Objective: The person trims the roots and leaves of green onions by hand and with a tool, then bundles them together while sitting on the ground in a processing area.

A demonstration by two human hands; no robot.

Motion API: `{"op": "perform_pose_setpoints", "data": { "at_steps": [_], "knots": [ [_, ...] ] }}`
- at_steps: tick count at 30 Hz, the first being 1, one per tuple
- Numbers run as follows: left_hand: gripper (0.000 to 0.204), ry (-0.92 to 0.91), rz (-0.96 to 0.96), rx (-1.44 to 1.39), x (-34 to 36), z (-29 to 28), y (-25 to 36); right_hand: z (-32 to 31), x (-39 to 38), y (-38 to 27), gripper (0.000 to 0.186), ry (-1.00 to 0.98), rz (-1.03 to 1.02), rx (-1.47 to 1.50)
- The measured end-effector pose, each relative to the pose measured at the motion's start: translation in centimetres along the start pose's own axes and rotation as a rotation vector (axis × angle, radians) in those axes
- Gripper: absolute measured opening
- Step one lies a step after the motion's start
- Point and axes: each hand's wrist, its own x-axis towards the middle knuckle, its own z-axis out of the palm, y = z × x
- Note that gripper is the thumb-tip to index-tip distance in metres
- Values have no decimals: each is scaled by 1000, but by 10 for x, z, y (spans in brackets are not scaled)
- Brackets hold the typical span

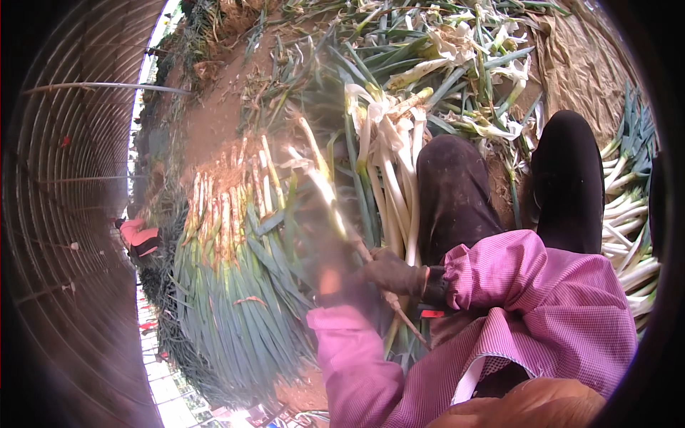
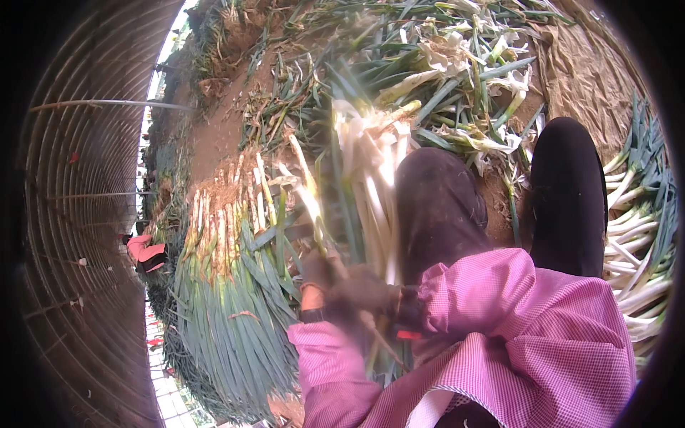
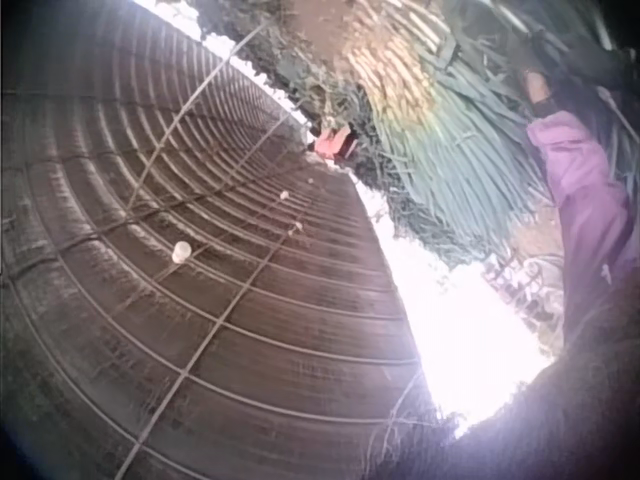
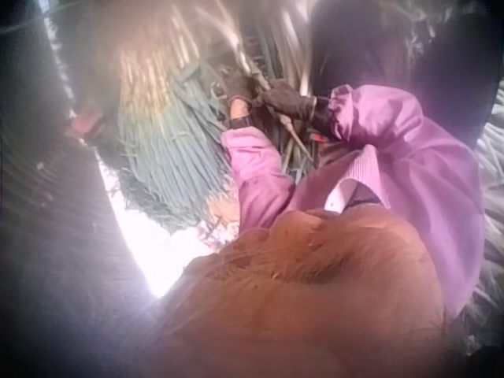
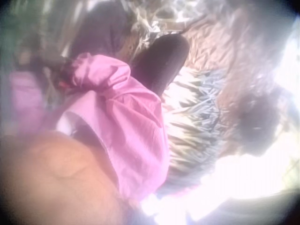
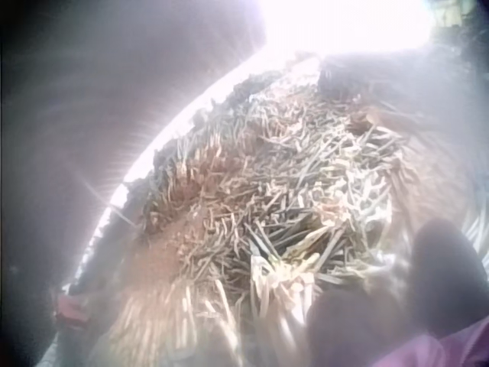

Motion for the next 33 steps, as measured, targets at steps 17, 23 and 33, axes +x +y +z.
{"op": "perform_pose_setpoints", "data": {
  "at_steps": [17,23,33],
  "knots": [
    [23,-14,-51,-47,-81,-5,10,1,-2,-10,29,-48,4,-46],
    [24,-64,-10,-105,-118,-1,19,4,7,6,31,-12,-93,-117],
    [46,-133,29,-184,-144,-13,29,3,13,0,33,82,-6,-120]
  ]
}}
